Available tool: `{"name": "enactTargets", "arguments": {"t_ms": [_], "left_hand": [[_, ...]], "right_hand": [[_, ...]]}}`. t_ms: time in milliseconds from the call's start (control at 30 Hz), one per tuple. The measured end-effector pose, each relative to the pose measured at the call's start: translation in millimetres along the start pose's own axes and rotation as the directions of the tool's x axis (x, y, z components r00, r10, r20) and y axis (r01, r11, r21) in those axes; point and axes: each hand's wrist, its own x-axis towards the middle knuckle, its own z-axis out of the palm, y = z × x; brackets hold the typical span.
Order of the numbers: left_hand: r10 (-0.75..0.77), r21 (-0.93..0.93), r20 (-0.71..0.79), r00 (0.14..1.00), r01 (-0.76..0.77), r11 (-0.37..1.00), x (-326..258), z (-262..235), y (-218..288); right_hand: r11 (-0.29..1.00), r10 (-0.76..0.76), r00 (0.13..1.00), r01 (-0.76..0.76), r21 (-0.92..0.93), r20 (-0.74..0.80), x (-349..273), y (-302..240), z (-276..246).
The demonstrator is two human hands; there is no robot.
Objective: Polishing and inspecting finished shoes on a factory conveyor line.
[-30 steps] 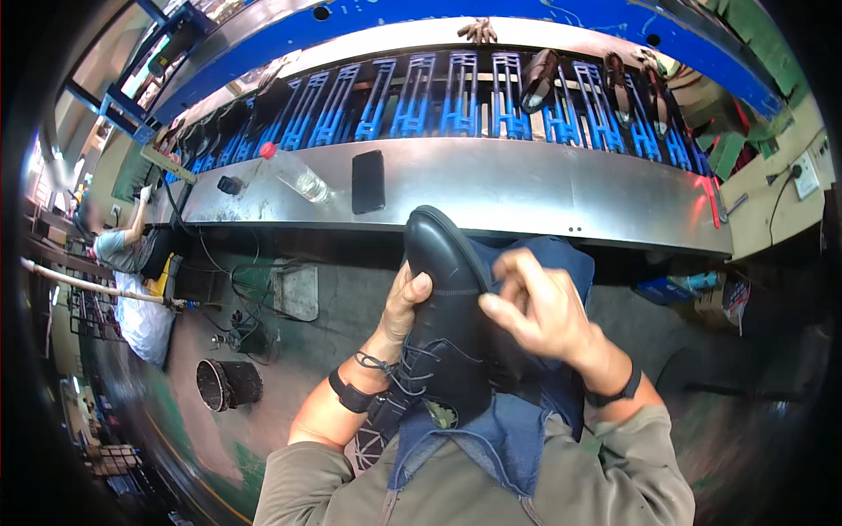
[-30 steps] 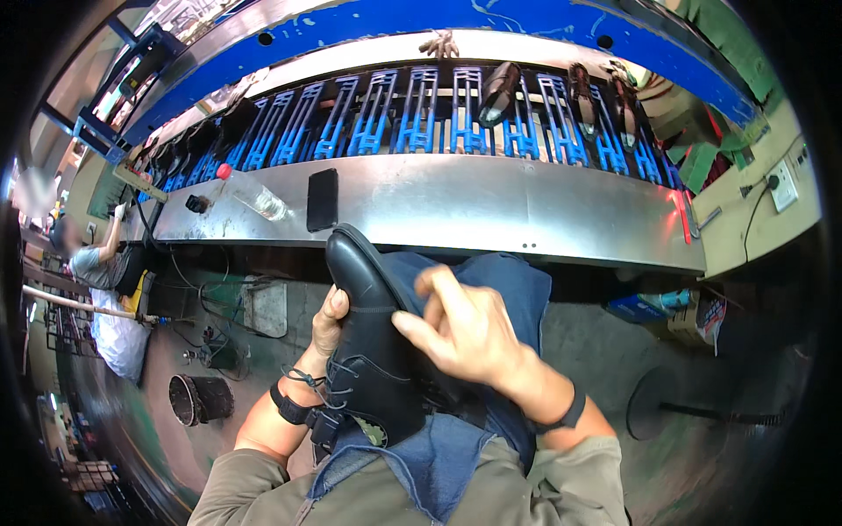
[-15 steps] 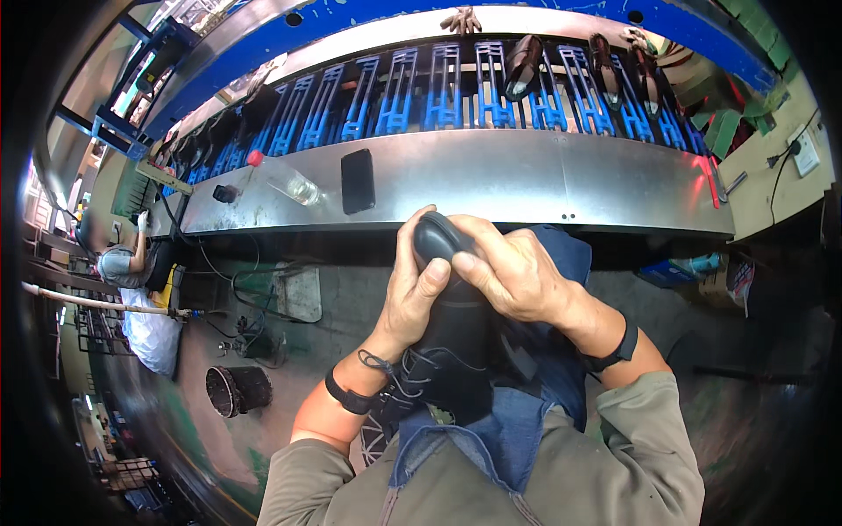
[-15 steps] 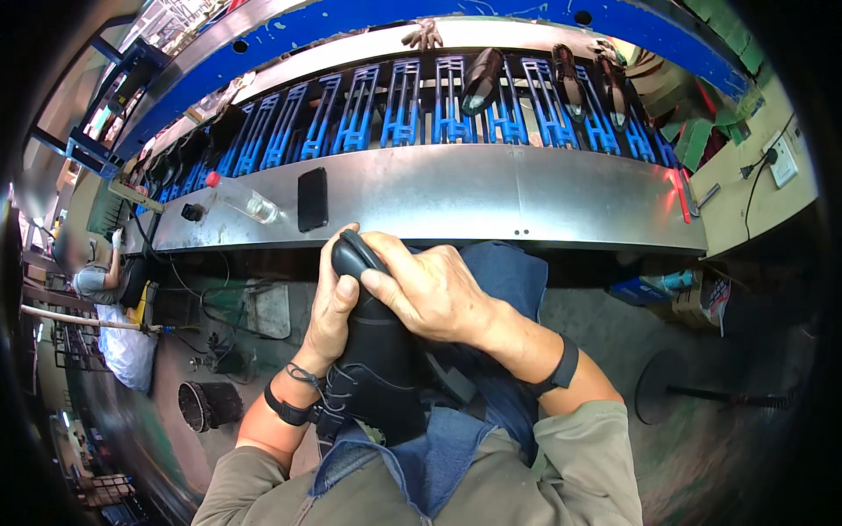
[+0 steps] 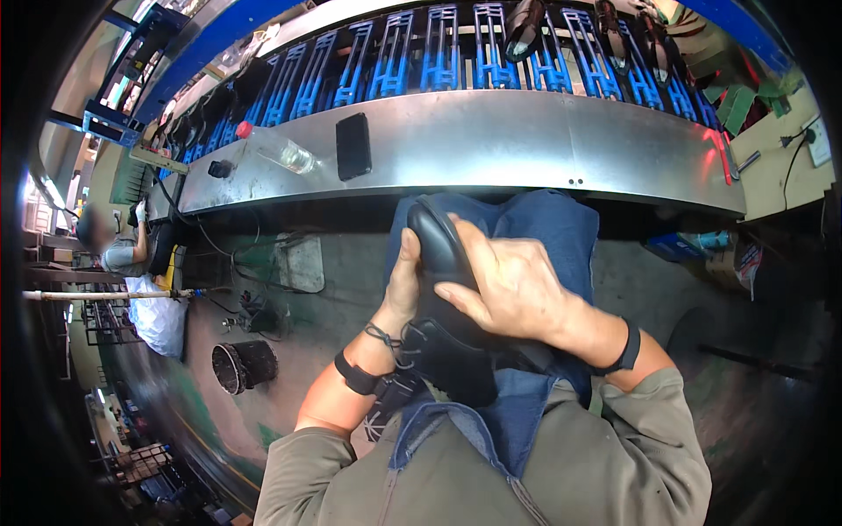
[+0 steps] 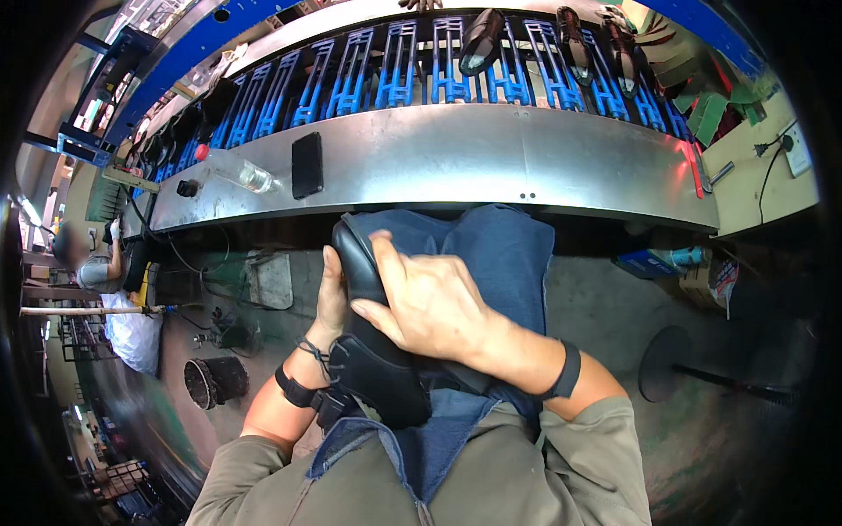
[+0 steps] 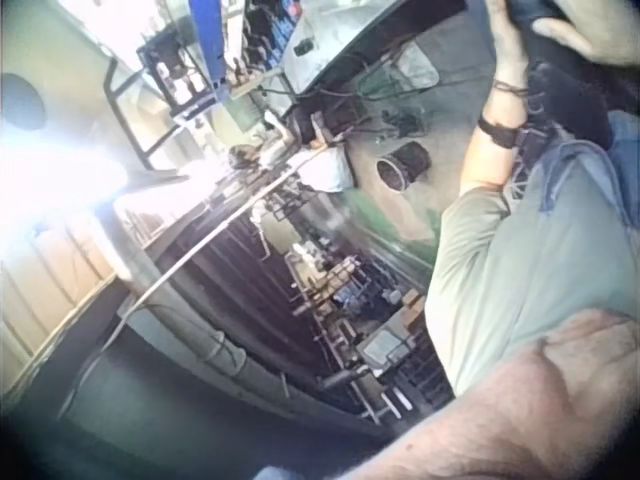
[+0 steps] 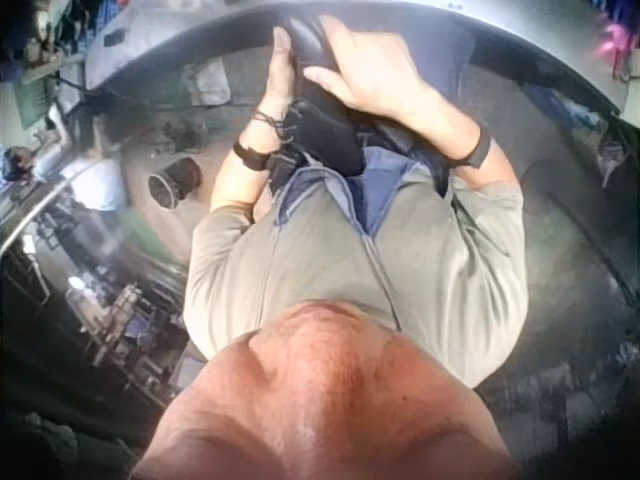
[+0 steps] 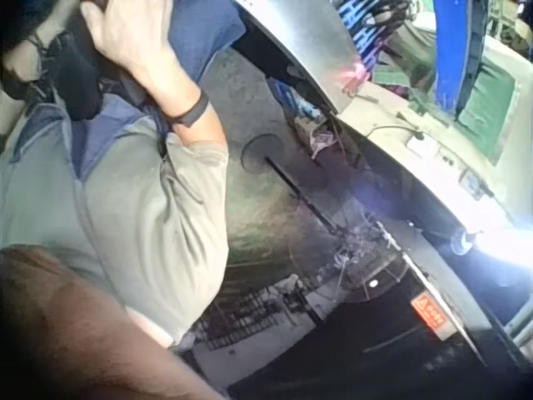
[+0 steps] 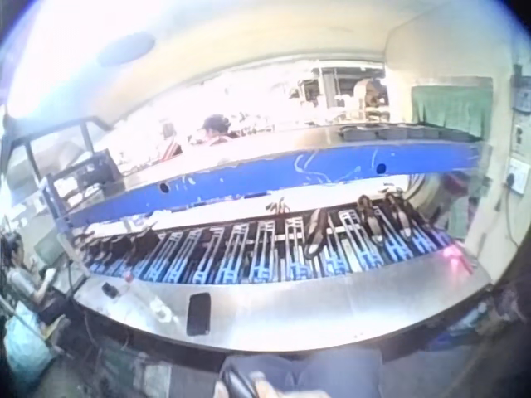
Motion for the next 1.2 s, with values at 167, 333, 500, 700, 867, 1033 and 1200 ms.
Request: {"name": "enactTargets", "arguments": {"t_ms": [167,333,500,700,867,1033,1200], "left_hand": [[-0.237,-0.366,0.036,0.971,0.234,0.901,9.1,-17.2,-12.8],[-0.319,-0.293,0.014,0.948,0.309,0.905,33.8,0.0,-0.4],[-0.311,-0.33,0.1,0.945,0.327,0.886,44.4,11.2,37.3],[0.247,0.918,0.301,0.921,-0.349,0.186,15.4,-39.4,35.9],[0.627,0.369,0.315,0.712,-0.701,0.61,-4.6,16.7,13.4],[0.293,0.401,0.222,0.93,-0.361,0.842,14.6,18.8,-12.8],[0.573,0.534,0.569,0.59,-0.795,0.288,17.0,13.1,-7.0]], "right_hand": [[0.998,0.056,0.998,-0.057,0.022,0.034,-84.9,-10.4,22.1],[0.982,0.004,0.999,0.002,-0.189,0.032,-108.8,4.6,31.3],[0.846,-0.532,0.84,0.521,-0.112,-0.108,-44.4,21.7,3.2],[0.843,-0.395,0.799,0.511,0.168,-0.453,28.6,1.6,-26.1],[0.681,0.367,0.929,-0.243,0.691,-0.035,17.8,84.5,35.7],[0.577,0.526,0.826,-0.521,0.629,0.202,-9.1,136.3,67.5],[0.601,0.59,0.735,-0.676,0.426,0.334,-0.2,136.3,45.3]]}}
